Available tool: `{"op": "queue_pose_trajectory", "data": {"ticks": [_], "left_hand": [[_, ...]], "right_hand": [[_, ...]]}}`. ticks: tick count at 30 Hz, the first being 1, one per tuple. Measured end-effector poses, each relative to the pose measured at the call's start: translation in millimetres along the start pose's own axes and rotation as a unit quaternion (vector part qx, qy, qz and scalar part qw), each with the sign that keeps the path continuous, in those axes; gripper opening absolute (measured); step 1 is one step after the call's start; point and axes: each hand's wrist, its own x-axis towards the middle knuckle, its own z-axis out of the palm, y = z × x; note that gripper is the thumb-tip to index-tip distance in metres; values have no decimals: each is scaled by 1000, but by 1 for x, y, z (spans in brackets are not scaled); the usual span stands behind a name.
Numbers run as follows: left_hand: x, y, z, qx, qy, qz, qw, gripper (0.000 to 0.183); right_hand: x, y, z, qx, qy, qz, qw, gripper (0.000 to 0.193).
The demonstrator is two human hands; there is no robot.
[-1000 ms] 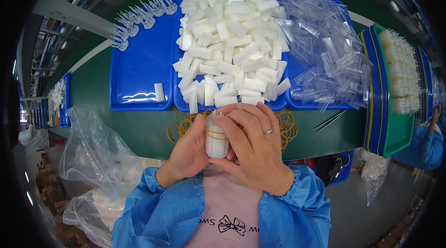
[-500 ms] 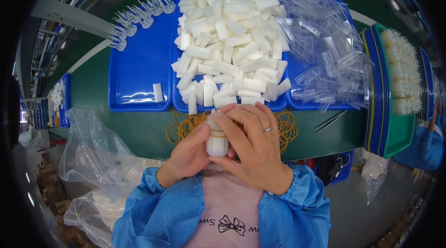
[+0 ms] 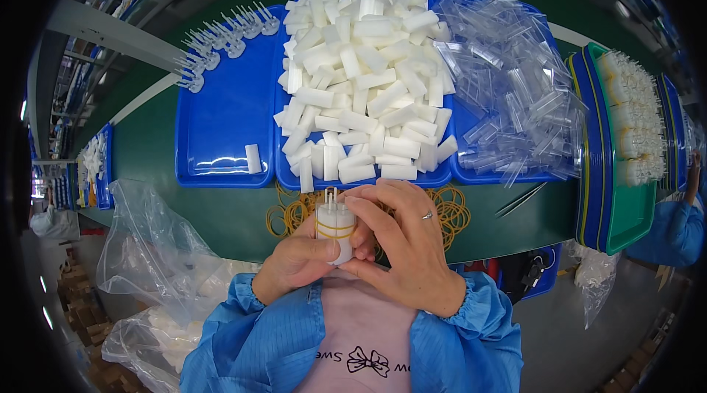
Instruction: The person assembles component sets by attaching foam blocks onto plastic prongs, sliding clear plastic sleeves over them, securing each bundle with a rubber band, and adjusting the parts with a metal tool.
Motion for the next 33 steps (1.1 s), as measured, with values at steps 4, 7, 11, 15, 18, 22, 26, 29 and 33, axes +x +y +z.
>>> {"op": "queue_pose_trajectory", "data": {"ticks": [4, 7, 11, 15, 18, 22, 26, 29, 33], "left_hand": [[1, -2, -2, -50, 1, -16, 999, 40], [1, -2, -2, -65, 2, -19, 998, 41], [1, -2, -3, -72, 5, -20, 997, 40], [1, -4, -4, -80, 5, -24, 996, 40], [1, -5, -6, -86, 5, -26, 996, 40], [1, -5, -6, -91, -3, -30, 995, 42], [0, -3, -1, -67, 12, -45, 997, 45], [1, -2, 6, -58, 30, -24, 998, 55], [2, -1, 11, 94, 88, 74, 989, 67]], "right_hand": [[2, -2, -2, 5, -6, -1, 1000, 70], [2, -2, 0, -7, -7, -7, 1000, 69], [2, -1, 1, -20, -9, -11, 1000, 68], [2, -1, 1, -23, -8, -13, 1000, 68], [2, -1, 2, -21, -8, -11, 1000, 68], [4, -2, 3, -15, 8, -10, 1000, 67], [5, -3, 3, -8, 22, -10, 1000, 65], [6, -4, 2, -11, 35, -11, 999, 63], [4, -5, -3, -66, 34, 2, 997, 62]]}}
